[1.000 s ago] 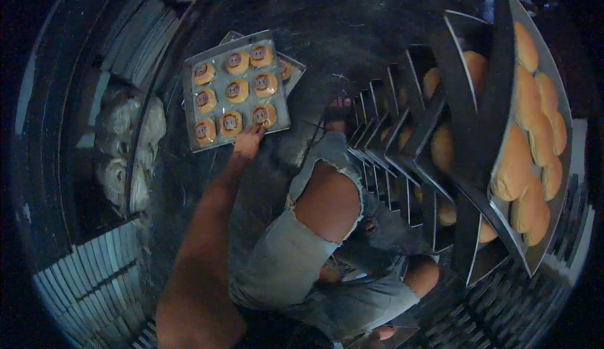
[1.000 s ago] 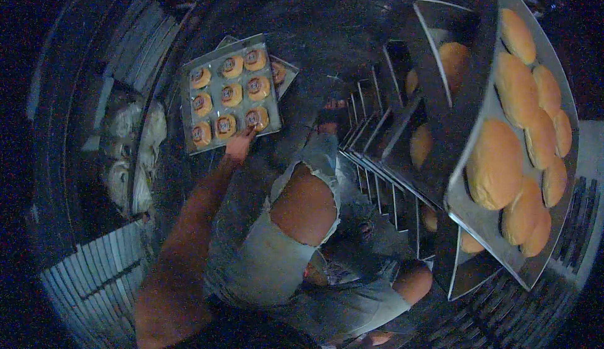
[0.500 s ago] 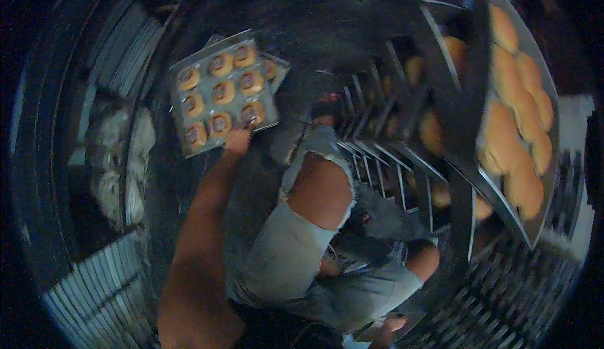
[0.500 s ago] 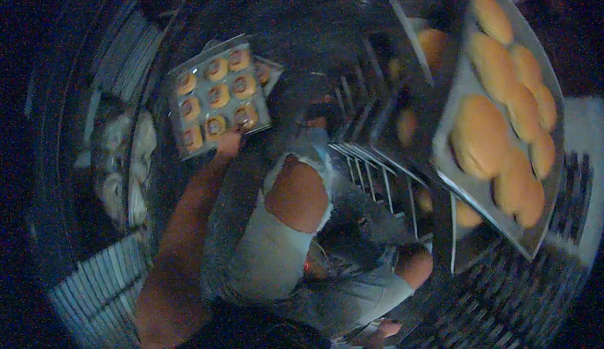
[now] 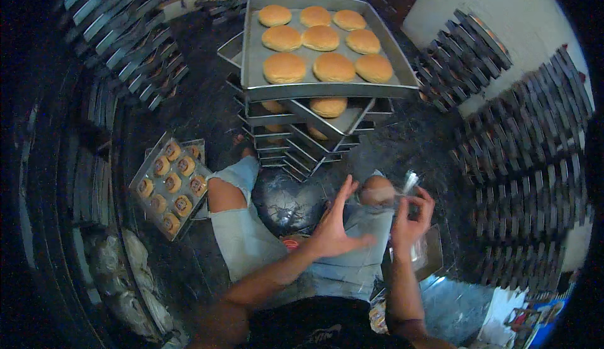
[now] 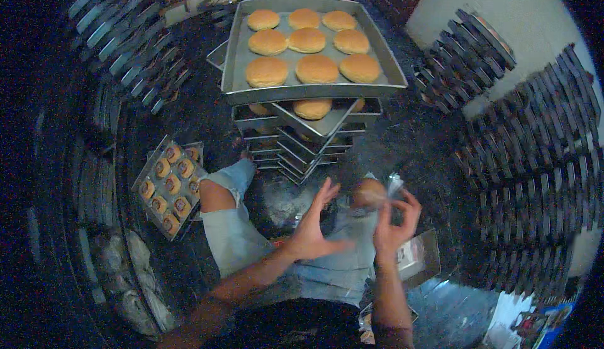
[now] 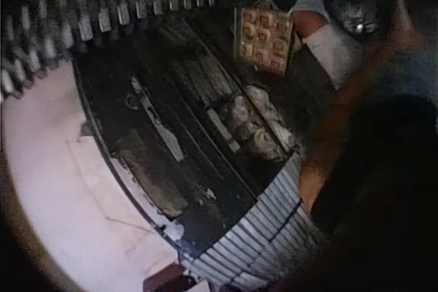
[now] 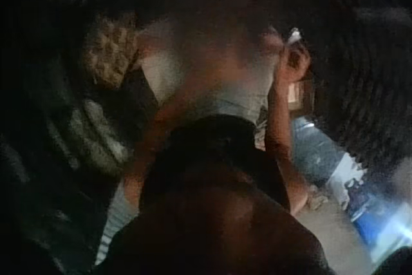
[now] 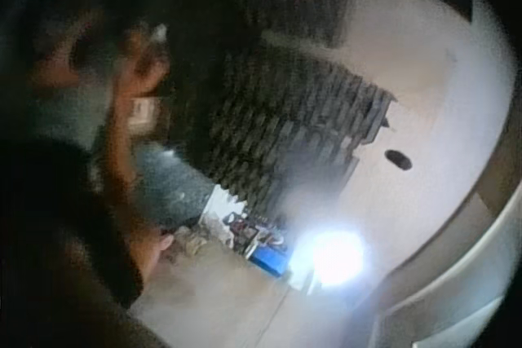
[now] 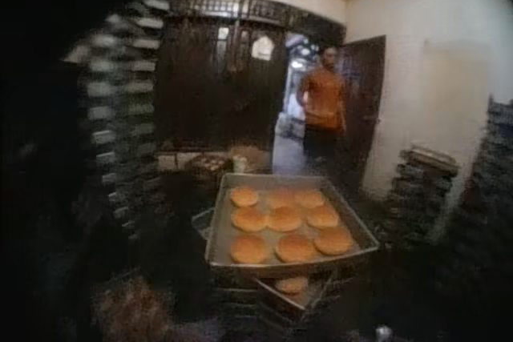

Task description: The person sits on the floor and repeatedly picks up round buns from a metal tray, places each into a clear plastic wrapper, seals it, and returns the packaged bun to the tray. The process is repeated for multiple buns.

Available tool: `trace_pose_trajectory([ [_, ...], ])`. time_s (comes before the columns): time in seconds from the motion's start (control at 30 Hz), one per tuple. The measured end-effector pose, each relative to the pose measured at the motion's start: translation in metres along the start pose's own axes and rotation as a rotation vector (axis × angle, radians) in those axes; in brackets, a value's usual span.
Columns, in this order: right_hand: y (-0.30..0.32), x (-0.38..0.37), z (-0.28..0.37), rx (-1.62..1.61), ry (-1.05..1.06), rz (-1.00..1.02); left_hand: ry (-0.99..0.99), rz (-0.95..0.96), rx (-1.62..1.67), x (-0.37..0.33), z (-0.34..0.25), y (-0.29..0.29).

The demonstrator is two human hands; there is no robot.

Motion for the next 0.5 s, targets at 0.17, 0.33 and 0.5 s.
trace_pose_trajectory([
  [0.17,-0.012,0.029,-0.012,-0.365,-0.306,0.050,0.326,-0.094,0.097,0.034,0.053,0.006],
  [0.33,-0.059,0.074,-0.027,-0.397,-0.654,0.574,0.194,-0.047,-0.088,0.036,0.043,0.052],
  [0.5,-0.087,-0.045,0.100,-0.159,0.212,0.500,0.417,-0.450,0.203,0.025,0.077,0.147],
])
Point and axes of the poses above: each hand's wrist, its own x-axis away from the middle knuckle, its own y-axis out of the back of the hand, z = x × y, the point moved 10 cm from there along -x, towards the middle knuckle, and after that the axes turned 3 degrees about -y, right-handed, at the moved point
